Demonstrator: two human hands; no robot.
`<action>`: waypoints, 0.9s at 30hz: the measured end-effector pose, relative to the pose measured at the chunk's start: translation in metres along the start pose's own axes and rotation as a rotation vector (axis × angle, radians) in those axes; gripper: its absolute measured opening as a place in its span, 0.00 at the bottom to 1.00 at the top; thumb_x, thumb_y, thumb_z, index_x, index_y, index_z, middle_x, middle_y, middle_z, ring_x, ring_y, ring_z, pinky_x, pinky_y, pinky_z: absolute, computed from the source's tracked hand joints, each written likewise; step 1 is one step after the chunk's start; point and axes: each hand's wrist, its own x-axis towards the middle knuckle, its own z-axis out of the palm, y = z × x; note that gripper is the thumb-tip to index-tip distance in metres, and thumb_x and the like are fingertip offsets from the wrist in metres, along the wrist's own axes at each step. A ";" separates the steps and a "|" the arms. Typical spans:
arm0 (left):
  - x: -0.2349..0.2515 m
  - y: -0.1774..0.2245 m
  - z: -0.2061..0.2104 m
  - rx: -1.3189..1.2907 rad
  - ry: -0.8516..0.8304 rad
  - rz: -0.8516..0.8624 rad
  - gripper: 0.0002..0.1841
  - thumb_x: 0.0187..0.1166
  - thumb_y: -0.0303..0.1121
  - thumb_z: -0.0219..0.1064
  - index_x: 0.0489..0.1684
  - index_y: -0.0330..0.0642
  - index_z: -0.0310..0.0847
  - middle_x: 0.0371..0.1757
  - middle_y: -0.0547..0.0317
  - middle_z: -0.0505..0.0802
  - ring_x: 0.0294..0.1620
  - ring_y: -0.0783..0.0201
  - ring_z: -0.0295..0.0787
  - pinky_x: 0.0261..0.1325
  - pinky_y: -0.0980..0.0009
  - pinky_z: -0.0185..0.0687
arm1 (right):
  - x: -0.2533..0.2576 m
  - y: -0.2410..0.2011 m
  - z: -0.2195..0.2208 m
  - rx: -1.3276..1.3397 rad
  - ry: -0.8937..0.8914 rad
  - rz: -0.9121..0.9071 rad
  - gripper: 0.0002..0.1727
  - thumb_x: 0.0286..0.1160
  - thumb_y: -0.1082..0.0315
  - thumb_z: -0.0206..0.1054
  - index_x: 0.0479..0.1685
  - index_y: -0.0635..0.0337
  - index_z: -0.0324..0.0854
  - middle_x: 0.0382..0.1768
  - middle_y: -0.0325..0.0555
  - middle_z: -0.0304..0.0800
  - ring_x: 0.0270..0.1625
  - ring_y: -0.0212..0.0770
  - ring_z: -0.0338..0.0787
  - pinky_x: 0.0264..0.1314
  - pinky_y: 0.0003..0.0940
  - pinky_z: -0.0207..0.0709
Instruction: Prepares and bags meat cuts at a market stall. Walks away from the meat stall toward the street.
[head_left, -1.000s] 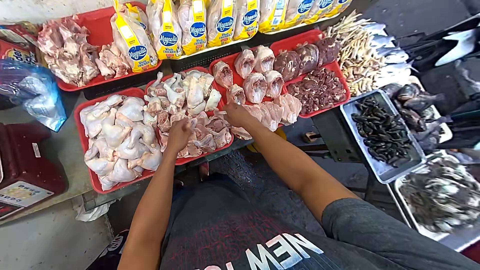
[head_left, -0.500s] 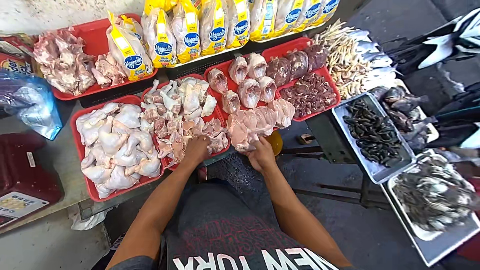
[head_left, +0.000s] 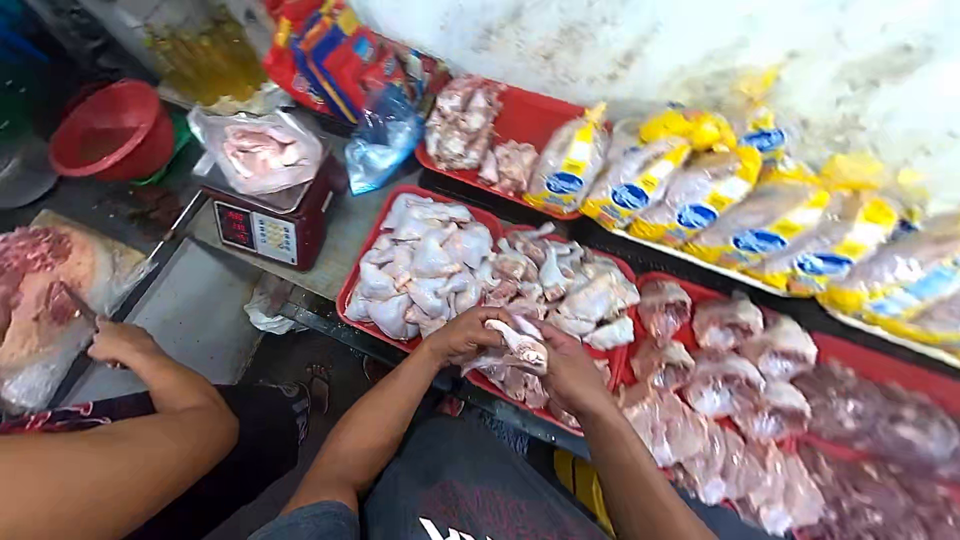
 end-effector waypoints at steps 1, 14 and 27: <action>-0.012 0.007 -0.008 -0.036 0.086 0.070 0.08 0.64 0.25 0.67 0.37 0.48 0.84 0.41 0.66 0.93 0.41 0.71 0.89 0.46 0.67 0.87 | 0.011 -0.022 0.014 -0.136 -0.112 -0.022 0.22 0.86 0.66 0.58 0.75 0.60 0.80 0.60 0.47 0.93 0.56 0.39 0.94 0.61 0.42 0.90; -0.151 0.229 -0.130 0.114 0.322 0.747 0.15 0.59 0.52 0.85 0.32 0.57 0.89 0.42 0.59 0.94 0.35 0.64 0.90 0.33 0.69 0.86 | 0.248 -0.186 0.289 -0.694 -0.129 -0.500 0.39 0.72 0.49 0.76 0.82 0.58 0.74 0.74 0.62 0.80 0.75 0.61 0.80 0.76 0.65 0.73; -0.065 0.348 -0.253 0.275 1.334 0.146 0.47 0.77 0.18 0.54 0.98 0.56 0.34 0.81 0.35 0.75 0.61 0.38 0.89 0.47 0.37 0.93 | 0.337 -0.210 0.325 0.015 -0.320 -0.311 0.23 0.83 0.72 0.57 0.77 0.58 0.77 0.48 0.49 0.87 0.41 0.41 0.86 0.45 0.41 0.84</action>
